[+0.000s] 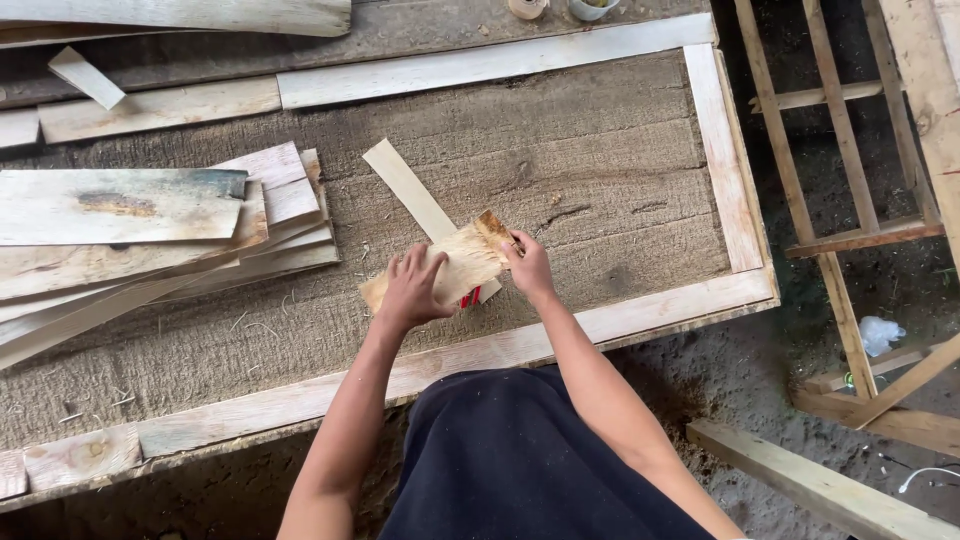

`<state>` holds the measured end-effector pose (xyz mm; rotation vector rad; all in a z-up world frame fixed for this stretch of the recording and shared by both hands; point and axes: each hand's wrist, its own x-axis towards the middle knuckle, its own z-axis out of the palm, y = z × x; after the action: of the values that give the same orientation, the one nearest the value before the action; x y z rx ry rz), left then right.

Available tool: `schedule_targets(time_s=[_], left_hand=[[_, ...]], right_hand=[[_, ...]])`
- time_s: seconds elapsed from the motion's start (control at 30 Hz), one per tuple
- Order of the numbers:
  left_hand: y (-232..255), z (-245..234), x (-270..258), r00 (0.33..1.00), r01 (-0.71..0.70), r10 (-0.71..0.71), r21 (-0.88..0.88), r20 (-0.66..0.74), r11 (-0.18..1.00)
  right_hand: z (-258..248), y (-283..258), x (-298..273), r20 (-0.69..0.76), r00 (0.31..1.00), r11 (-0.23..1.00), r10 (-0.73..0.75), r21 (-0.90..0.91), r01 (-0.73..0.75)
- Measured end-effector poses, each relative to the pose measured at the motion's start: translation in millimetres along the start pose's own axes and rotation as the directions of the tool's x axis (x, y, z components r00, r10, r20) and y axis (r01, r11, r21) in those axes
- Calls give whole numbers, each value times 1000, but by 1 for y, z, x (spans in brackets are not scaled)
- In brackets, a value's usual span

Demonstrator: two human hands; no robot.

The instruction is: The person uses a red utility knife to shave thin strips from a small piece of wood on a workbench. They repeatedly scrape the surface, peel off shavings, and place the finished piece aside. The person then picks up a larger plank and positions it on the bench.

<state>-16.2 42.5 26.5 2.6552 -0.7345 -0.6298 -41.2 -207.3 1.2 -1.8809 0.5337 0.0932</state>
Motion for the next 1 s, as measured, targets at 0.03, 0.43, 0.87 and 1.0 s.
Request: schedule_targets(time_s=[0.03, 0.43, 0.87, 1.0], left_hand=[[-7, 6, 3, 1000, 1, -1, 0, 0, 1000], [-59, 9, -19, 957, 208, -188, 70, -223, 976], [-32, 2, -13, 970, 228, -211, 146, -122, 963], [-7, 12, 26, 981, 193, -189, 225, -43, 955]], right_hand=[[4, -3, -2, 1, 1000, 1000, 0, 0, 0], [51, 18, -8, 66, 975, 863, 213, -481, -156], [25, 6, 8, 109, 926, 909, 361, -262, -324], [-24, 40, 30, -46, 931, 931, 363, 53, -360]])
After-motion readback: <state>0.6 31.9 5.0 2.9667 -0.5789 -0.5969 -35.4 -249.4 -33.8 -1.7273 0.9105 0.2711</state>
